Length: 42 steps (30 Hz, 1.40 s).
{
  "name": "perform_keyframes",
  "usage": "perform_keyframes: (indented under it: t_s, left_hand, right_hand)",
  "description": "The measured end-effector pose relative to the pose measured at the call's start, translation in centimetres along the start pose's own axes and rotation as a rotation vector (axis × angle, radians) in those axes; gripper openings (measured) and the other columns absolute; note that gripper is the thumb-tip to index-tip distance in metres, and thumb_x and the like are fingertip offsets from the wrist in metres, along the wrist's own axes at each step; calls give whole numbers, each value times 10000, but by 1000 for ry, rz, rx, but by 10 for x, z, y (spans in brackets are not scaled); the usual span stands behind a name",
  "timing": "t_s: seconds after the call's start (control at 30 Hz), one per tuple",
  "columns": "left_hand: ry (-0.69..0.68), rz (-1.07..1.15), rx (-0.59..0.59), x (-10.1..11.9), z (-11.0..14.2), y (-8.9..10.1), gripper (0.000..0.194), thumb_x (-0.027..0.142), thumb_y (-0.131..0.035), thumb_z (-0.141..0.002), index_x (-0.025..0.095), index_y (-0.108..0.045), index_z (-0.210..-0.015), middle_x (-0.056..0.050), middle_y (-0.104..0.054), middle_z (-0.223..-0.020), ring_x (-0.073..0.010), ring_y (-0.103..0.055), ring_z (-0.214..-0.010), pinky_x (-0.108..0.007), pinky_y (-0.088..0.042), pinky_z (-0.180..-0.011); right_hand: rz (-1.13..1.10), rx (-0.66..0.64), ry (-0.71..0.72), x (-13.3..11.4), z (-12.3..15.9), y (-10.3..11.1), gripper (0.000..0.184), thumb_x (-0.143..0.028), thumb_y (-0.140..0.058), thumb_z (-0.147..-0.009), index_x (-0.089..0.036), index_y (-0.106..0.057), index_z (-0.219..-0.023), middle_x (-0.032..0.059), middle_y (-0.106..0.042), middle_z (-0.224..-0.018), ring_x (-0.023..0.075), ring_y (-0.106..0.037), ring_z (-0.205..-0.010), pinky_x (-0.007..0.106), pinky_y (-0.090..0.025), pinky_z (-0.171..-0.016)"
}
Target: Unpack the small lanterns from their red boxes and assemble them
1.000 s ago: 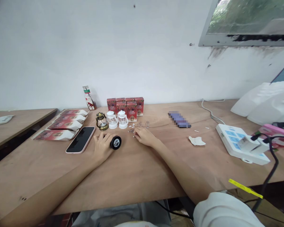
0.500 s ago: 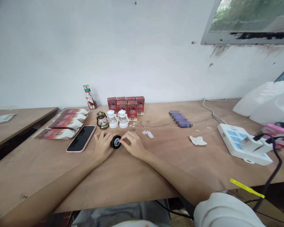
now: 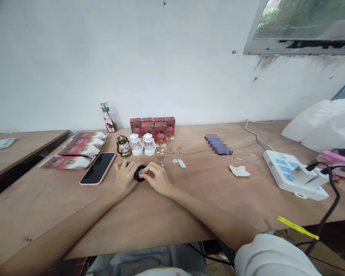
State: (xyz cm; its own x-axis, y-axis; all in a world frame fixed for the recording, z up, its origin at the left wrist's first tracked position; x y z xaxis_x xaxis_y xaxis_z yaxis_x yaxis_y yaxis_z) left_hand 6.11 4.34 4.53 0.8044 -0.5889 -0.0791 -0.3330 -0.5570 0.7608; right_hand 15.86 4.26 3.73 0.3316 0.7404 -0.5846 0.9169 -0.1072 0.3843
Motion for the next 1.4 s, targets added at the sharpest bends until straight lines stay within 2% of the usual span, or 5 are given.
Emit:
perform_keyframes:
  t_s: [0.27, 0.7, 0.83, 1.13, 1.4]
  left_hand:
    - [26, -1, -64, -2, -1, -4, 254, 299, -547, -845, 213, -609, -1076, -84, -691, -1013, -274, -516, -929, -394, -269, -726]
    - [29, -16, -58, -2, 0, -4, 263, 279, -529, -852, 200, -613, -1089, -95, -690, -979, -276, -503, -911, -395, -271, -741]
    - [67, -15, -46, -6, -1, -2, 274, 318, -550, -843, 202, -612, -1083, -94, -687, -1005, -281, -506, -908, -397, -274, -737]
    - [98, -5, -33, -8, -2, -2, 248, 292, -541, -842, 213, -615, -1066, -83, -689, -1009, -272, -500, -904, -399, -267, -751]
    - [80, -4, -20, -6, -1, 0, 247, 268, -554, -831, 208, -612, -1064, -80, -688, -1014, -277, -505, -915, -394, -265, -745]
  right_hand:
    - [38, -79, -24, 7, 0, -7, 110, -234, -560, -838, -201, -530, -737, 12, -556, -749, 144, -535, -696, 276, -446, -663]
    - [29, -127, 27, 4, -1, -11, 110, -218, -489, -874, -205, -462, -768, 11, -496, -772, 140, -496, -703, 267, -437, -670]
    - [69, -148, 38, 4, -1, -14, 111, -229, -443, -896, -208, -455, -787, 21, -495, -794, 149, -503, -732, 284, -446, -703]
    - [26, -39, 33, 2, -2, -5, 140, -293, -497, -890, -211, -563, -796, 26, -585, -770, 157, -558, -725, 287, -461, -686]
    - [17, -13, 42, -2, -2, -2, 186, -298, -476, -900, -205, -556, -760, 27, -584, -744, 153, -556, -706, 282, -462, -671]
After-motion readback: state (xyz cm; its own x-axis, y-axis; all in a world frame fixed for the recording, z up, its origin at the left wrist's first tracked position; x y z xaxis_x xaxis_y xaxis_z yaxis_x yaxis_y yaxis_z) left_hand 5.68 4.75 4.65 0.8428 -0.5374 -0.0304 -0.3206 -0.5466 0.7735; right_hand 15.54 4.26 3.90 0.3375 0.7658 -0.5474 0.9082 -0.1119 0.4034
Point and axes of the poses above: each hand's wrist, its own z-axis away from the middle knuckle, its own y-axis out of the back of the hand, x = y × z, the point moved 9 cm from there along -z, towards the middle knuckle
